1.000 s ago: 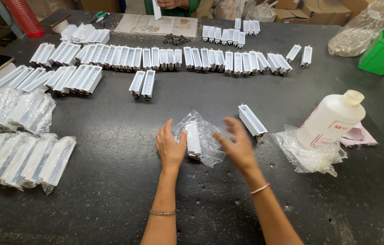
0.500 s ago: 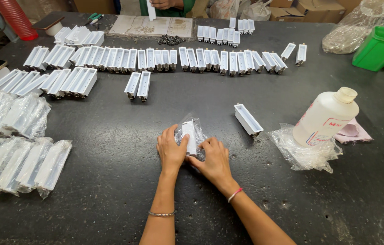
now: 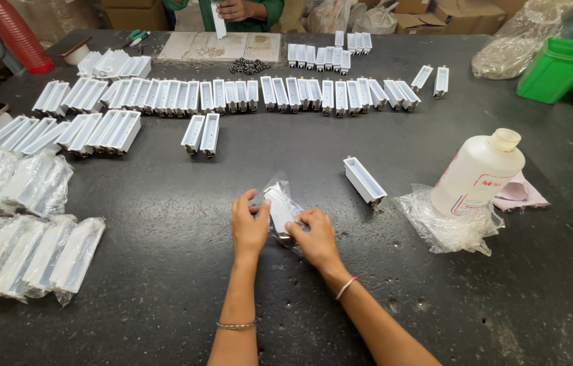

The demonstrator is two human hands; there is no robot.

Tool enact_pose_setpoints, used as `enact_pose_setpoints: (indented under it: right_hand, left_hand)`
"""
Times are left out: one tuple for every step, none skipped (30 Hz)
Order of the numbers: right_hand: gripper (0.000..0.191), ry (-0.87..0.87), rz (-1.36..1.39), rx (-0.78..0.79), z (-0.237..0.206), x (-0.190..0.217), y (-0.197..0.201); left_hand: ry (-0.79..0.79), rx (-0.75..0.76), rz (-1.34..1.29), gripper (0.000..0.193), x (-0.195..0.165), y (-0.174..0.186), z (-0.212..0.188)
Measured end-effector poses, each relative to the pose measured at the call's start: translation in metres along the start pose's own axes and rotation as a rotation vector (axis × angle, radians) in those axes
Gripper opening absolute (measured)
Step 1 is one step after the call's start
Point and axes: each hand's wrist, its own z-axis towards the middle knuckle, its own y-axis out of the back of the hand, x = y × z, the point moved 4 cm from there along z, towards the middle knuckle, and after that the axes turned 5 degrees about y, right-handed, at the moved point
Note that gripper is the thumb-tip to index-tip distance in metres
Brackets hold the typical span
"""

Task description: The person wraps small white rectangular components in clear plastic bags at a workbench. They pick up a component, place it in a bag, and seal the bag by hand, repeating the process for several items.

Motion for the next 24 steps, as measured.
enact_pose_setpoints:
  right_hand:
    - [0.033,-0.022,0.047,0.002,0.002,-0.006,0.004]
    - [0.030,0.020,0.042,-0.013,0.004,-0.008,0.011]
    - [0.027,0.062,0.036,-0.028,0.007,-0.009,0.018]
    - [0.024,0.104,0.028,-0.041,0.010,-0.008,0.025]
    - [0.018,0.122,0.028,-0.069,0.012,-0.006,0.032]
    - [0.012,0.141,0.029,-0.096,0.014,-0.003,0.038]
    - [0.007,0.160,0.032,-0.123,0.015,0.002,0.045]
    - [0.007,0.181,0.051,-0.139,0.016,0.007,0.052]
    - [0.011,0.201,0.069,-0.154,0.015,0.012,0.059]
    - [0.015,0.221,0.087,-0.170,0.015,0.017,0.065]
    - [0.017,0.328,0.031,-0.197,0.014,0.026,0.071]
    - [0.020,0.435,-0.025,-0.221,0.011,0.034,0.076]
    - [0.022,0.542,-0.080,-0.244,0.009,0.042,0.078]
    - [0.023,0.576,-0.086,-0.214,0.008,0.046,0.078]
    - [0.025,0.611,-0.092,-0.184,0.006,0.050,0.079]
    - [0.026,0.646,-0.098,-0.156,0.005,0.053,0.078]
    - [0.028,0.612,-0.037,-0.138,0.006,0.053,0.077]
    - [0.031,0.577,0.022,-0.120,0.006,0.053,0.077]
    - [0.034,0.543,0.080,-0.102,0.006,0.052,0.077]
    - [0.032,0.487,0.144,-0.128,0.007,0.050,0.080]
    - [0.033,0.432,0.211,-0.153,0.008,0.048,0.083]
    - [0.035,0.376,0.278,-0.177,0.009,0.045,0.087]
    - [0.042,0.301,0.390,-0.167,0.011,0.042,0.088]
    - [0.052,0.224,0.501,-0.158,0.014,0.038,0.088]
  left_hand:
    - [0.023,-0.007,-0.043,0.047,0.002,0.001,0.002]
    - [0.053,-0.023,-0.105,0.047,0.004,0.004,0.005]
    - [0.084,-0.039,-0.168,0.048,0.005,0.009,0.008]
    - [0.116,-0.056,-0.232,0.049,0.006,0.014,0.010]
    - [0.187,-0.002,-0.367,0.053,0.007,0.017,0.012]
    - [0.257,0.051,-0.501,0.058,0.007,0.021,0.013]
    - [0.326,0.104,-0.634,0.064,0.004,0.023,0.013]
    - [0.372,0.232,-0.690,0.069,-0.002,0.022,0.011]
    - [0.419,0.360,-0.744,0.075,-0.008,0.021,0.006]
    - [0.464,0.491,-0.797,0.080,-0.015,0.020,0.001]
    - [0.528,0.614,-0.817,0.082,-0.022,0.018,-0.006]
    - [0.594,0.737,-0.835,0.084,-0.028,0.015,-0.015]
    - [0.661,0.859,-0.850,0.086,-0.033,0.013,-0.023]
    - [0.608,1.059,-1.001,0.088,-0.044,0.011,-0.030]
    - [0.543,1.258,-1.149,0.090,-0.055,0.010,-0.038]
    - [0.465,1.457,-1.294,0.092,-0.064,0.011,-0.045]
    - [0.499,1.335,-1.147,0.097,-0.059,0.008,-0.044]
    - [0.527,1.212,-1.002,0.101,-0.055,0.003,-0.043]
    - [0.551,1.090,-0.859,0.105,-0.050,0.000,-0.043]
    - [0.538,1.069,-0.854,0.104,-0.049,-0.002,-0.043]
    - [0.523,1.045,-0.847,0.103,-0.050,-0.002,-0.042]
    - [0.508,1.021,-0.840,0.102,-0.050,-0.002,-0.041]
    - [0.468,1.002,-0.815,0.097,-0.052,-0.002,-0.040]
    - [0.427,0.984,-0.789,0.093,-0.054,-0.002,-0.038]
